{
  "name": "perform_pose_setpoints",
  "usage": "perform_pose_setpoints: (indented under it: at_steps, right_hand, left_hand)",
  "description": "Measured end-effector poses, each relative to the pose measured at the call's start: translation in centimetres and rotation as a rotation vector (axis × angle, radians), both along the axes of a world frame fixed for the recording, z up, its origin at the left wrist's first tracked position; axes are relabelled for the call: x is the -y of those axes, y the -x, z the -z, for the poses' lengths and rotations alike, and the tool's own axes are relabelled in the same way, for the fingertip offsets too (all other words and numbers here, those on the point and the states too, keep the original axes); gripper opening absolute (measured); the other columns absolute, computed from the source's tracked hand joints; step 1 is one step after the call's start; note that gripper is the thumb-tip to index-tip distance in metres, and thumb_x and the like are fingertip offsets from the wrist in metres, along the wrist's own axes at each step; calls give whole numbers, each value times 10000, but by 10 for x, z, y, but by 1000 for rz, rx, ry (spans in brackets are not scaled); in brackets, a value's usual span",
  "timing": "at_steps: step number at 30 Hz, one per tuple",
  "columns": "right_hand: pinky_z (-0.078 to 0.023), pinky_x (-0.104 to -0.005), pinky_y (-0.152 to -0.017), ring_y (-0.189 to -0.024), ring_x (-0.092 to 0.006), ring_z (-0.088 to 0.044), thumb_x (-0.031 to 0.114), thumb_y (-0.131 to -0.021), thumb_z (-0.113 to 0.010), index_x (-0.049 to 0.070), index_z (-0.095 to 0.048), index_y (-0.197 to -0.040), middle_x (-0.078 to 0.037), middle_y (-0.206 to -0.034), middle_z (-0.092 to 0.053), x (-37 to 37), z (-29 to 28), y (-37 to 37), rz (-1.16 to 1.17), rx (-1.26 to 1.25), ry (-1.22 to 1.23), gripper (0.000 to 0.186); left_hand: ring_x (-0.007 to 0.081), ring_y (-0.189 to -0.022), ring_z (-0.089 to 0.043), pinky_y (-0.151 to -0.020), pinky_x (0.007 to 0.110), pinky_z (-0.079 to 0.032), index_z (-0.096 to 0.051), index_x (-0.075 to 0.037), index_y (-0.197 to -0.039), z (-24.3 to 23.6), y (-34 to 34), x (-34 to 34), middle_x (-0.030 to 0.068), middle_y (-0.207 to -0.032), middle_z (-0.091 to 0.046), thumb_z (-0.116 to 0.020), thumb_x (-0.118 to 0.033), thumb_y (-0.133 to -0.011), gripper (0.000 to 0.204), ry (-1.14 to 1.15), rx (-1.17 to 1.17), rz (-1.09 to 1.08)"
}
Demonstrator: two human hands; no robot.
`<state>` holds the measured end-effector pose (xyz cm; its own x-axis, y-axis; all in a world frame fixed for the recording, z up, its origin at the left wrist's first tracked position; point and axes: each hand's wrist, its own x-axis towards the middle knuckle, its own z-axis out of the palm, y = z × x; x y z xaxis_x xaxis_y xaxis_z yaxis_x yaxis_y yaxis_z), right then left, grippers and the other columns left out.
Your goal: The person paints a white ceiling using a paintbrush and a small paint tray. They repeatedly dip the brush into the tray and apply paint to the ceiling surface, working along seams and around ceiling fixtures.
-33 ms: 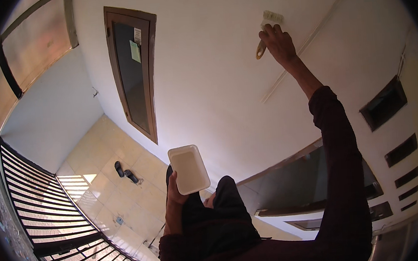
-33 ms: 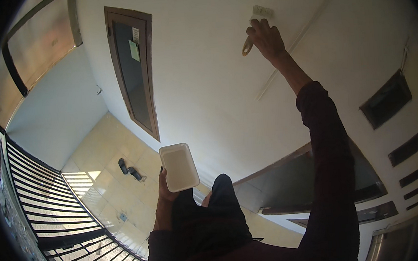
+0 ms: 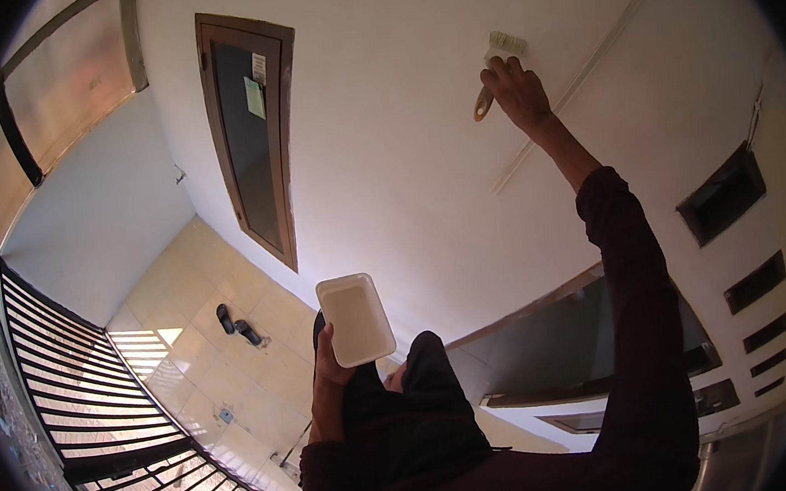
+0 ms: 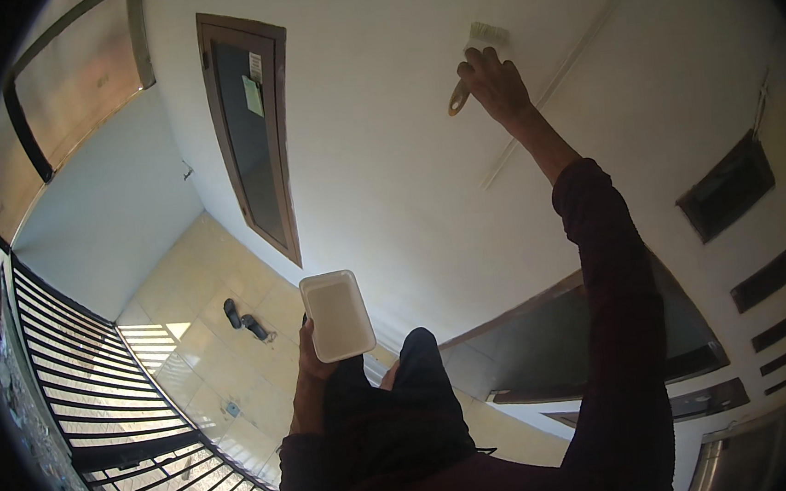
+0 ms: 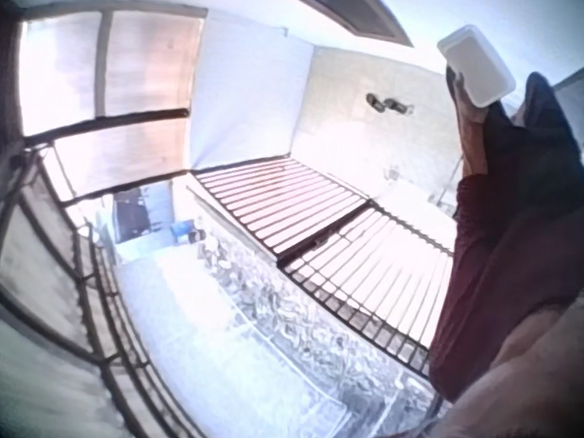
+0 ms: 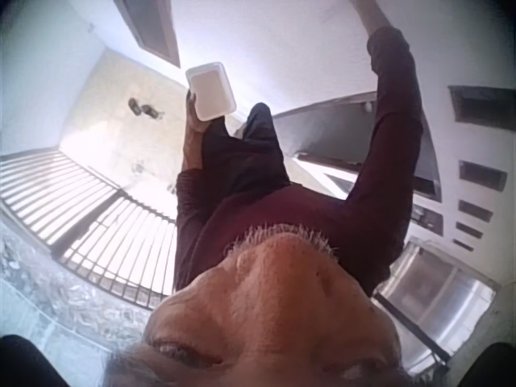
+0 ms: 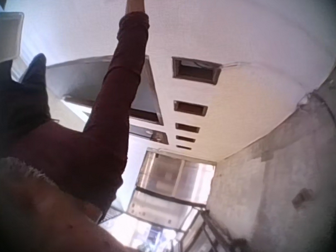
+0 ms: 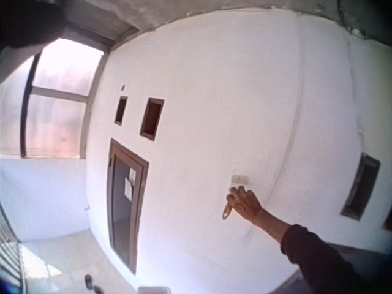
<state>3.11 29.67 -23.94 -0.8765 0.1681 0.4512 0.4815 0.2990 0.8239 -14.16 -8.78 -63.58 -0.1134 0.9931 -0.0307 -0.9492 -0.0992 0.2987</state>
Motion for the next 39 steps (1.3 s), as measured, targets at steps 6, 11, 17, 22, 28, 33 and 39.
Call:
perform_pose_setpoints:
  at_steps: [6,11,17,22,28,33,39]
  right_hand:
    - [-591,-339,-641,-881,-205,-652,134,-858,-670,117,-671,-990,-31,-940,-611,20,48,14,-41,-57,481,132]
    - [-563,-426,-757,-895,-298,-677,218,-908,-628,71,-644,-1085,-95,-1010,-654,13,-19,20,-19,-382,612,231]
    - [-574,-378,-664,-844,-251,-673,233,-913,-654,96,-645,-1064,-64,-945,-647,-4,-105,13,-104,-448,173,204]
    - [-556,-324,-545,-839,-188,-626,163,-886,-655,200,-653,-1065,-6,-978,-570,-1,-109,39,-185,-302,-156,183]
    - [-576,-298,-568,-903,-173,-599,150,-808,-697,134,-654,-954,-9,-1011,-561,-20,-28,41,-26,-38,-57,153]
    - [-595,-329,-614,-898,-204,-648,128,-833,-682,115,-670,-962,-24,-977,-607,-12,16,53,-68,-16,231,130]
    - [-563,-440,-733,-855,-298,-686,227,-918,-626,64,-652,-1051,-110,-980,-656,-3,-39,60,-37,-422,566,212]
  left_hand:
    - [275,-1173,-603,-942,462,-545,-432,-90,-1435,-4,-1,2,101,-1305,-581,-541,-487,-964,626,5,16,-29]
    - [277,-1178,-602,-934,470,-551,-433,-93,-1436,-4,1,0,100,-1307,-579,-559,-484,-954,634,-13,0,-4]
    - [290,-1193,-592,-966,482,-534,-415,-90,-1451,-8,-2,-1,117,-1323,-572,-523,-481,-975,626,-9,63,-3]
    - [288,-1212,-585,-971,489,-533,-402,-87,-1465,2,0,0,111,-1343,-563,-536,-486,-966,653,2,68,9]
    - [284,-1193,-597,-956,489,-541,-419,-86,-1451,-8,0,2,108,-1329,-572,-561,-491,-952,658,11,10,-12]
    - [285,-1178,-603,-949,483,-543,-435,-84,-1436,-5,-3,3,102,-1314,-580,-565,-492,-951,647,39,11,-42]
    - [281,-1212,-582,-989,475,-520,-399,-81,-1467,-4,0,3,111,-1350,-557,-550,-471,-967,651,-31,40,-7]
